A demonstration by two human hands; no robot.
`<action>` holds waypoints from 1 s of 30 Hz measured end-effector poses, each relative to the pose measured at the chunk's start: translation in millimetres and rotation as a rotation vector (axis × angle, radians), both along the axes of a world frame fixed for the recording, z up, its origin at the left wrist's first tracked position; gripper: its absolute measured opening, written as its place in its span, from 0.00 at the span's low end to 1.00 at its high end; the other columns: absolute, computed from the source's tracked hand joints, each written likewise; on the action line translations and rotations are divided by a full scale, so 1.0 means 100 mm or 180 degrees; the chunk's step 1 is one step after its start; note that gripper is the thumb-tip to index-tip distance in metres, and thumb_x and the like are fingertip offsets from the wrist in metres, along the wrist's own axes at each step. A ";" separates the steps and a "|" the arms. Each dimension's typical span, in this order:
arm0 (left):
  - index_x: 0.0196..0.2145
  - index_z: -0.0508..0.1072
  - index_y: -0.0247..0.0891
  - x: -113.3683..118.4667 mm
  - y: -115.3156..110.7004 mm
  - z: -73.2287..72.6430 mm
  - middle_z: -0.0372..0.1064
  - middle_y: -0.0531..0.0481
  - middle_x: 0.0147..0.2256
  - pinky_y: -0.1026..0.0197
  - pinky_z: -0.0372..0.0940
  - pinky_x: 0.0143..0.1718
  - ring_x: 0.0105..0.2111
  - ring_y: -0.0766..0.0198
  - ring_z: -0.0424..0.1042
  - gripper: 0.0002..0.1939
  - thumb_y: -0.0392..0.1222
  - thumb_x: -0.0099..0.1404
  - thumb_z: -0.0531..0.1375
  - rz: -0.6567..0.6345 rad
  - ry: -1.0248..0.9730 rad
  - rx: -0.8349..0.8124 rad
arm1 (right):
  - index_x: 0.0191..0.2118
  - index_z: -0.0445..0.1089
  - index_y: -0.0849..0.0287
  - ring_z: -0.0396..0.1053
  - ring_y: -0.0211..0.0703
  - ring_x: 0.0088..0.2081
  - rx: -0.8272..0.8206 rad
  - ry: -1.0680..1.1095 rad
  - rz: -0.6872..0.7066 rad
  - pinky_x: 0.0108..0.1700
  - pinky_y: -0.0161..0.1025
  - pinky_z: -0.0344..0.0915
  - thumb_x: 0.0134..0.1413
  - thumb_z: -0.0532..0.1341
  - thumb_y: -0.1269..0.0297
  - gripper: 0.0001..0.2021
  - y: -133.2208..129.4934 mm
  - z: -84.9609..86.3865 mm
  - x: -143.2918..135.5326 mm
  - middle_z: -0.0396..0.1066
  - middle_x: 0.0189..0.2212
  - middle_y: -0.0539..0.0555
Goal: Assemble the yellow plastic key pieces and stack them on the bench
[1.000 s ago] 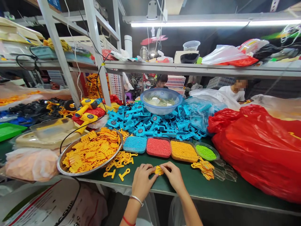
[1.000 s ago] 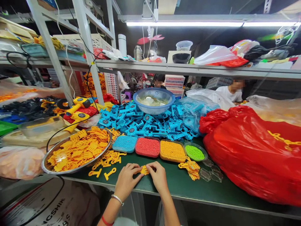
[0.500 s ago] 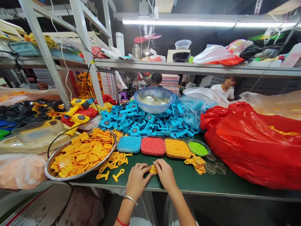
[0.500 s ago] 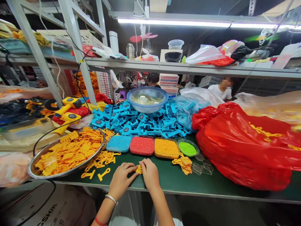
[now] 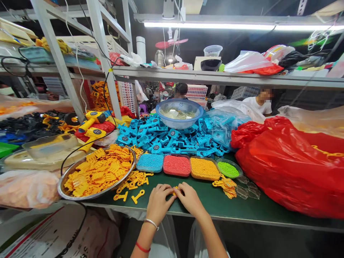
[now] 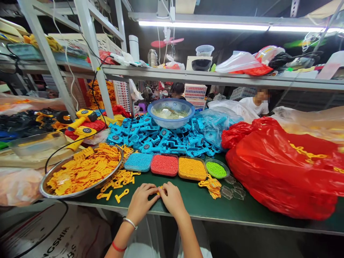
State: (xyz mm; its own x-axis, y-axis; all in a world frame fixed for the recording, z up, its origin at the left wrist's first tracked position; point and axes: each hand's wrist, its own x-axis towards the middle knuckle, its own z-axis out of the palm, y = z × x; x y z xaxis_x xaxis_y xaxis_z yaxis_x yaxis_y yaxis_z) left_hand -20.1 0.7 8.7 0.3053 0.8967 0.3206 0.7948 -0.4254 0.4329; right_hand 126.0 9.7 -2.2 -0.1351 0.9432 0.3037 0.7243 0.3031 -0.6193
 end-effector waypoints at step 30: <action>0.39 0.71 0.45 -0.02 -0.01 0.01 0.68 0.53 0.39 0.58 0.57 0.39 0.40 0.61 0.64 0.09 0.45 0.62 0.55 0.0104 0.0129 -0.0026 | 0.35 0.69 0.62 0.68 0.40 0.38 -0.0271 -0.1459 -0.0316 0.42 0.43 0.64 0.54 0.59 0.61 0.09 1.06 0.55 0.04 0.70 0.35 0.53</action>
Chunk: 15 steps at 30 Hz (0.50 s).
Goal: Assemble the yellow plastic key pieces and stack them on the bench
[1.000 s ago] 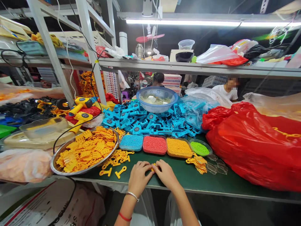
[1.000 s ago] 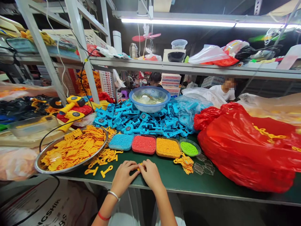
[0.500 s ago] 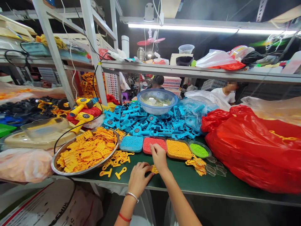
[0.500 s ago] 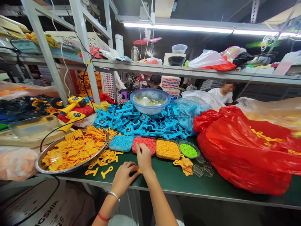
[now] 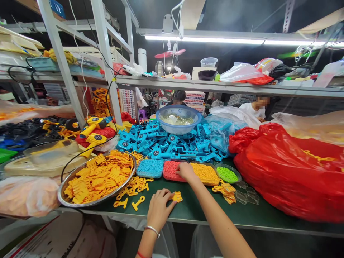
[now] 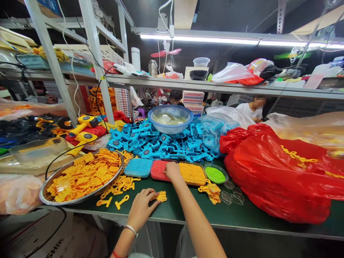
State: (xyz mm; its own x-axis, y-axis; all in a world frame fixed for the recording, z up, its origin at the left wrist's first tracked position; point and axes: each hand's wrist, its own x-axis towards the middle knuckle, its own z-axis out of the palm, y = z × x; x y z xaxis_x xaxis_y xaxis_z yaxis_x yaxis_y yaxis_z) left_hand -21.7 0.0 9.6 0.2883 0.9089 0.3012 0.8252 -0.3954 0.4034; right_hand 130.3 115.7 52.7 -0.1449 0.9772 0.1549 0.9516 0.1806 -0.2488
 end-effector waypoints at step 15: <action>0.39 0.71 0.44 0.01 0.01 -0.04 0.68 0.53 0.39 0.57 0.56 0.38 0.40 0.60 0.64 0.08 0.45 0.62 0.56 -0.0001 0.0021 0.0053 | 0.32 0.72 0.59 0.63 0.46 0.40 0.0893 0.0693 -0.0124 0.41 0.39 0.57 0.53 0.58 0.63 0.07 -0.38 -0.09 0.09 0.69 0.34 0.55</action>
State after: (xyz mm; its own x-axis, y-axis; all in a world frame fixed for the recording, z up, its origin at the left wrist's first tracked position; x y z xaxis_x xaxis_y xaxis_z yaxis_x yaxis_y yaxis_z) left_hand -21.1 1.2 6.0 0.2907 0.9037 0.3144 0.8277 -0.4024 0.3912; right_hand 139.3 78.1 43.2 -0.0424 0.8965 0.4411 0.8892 0.2351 -0.3924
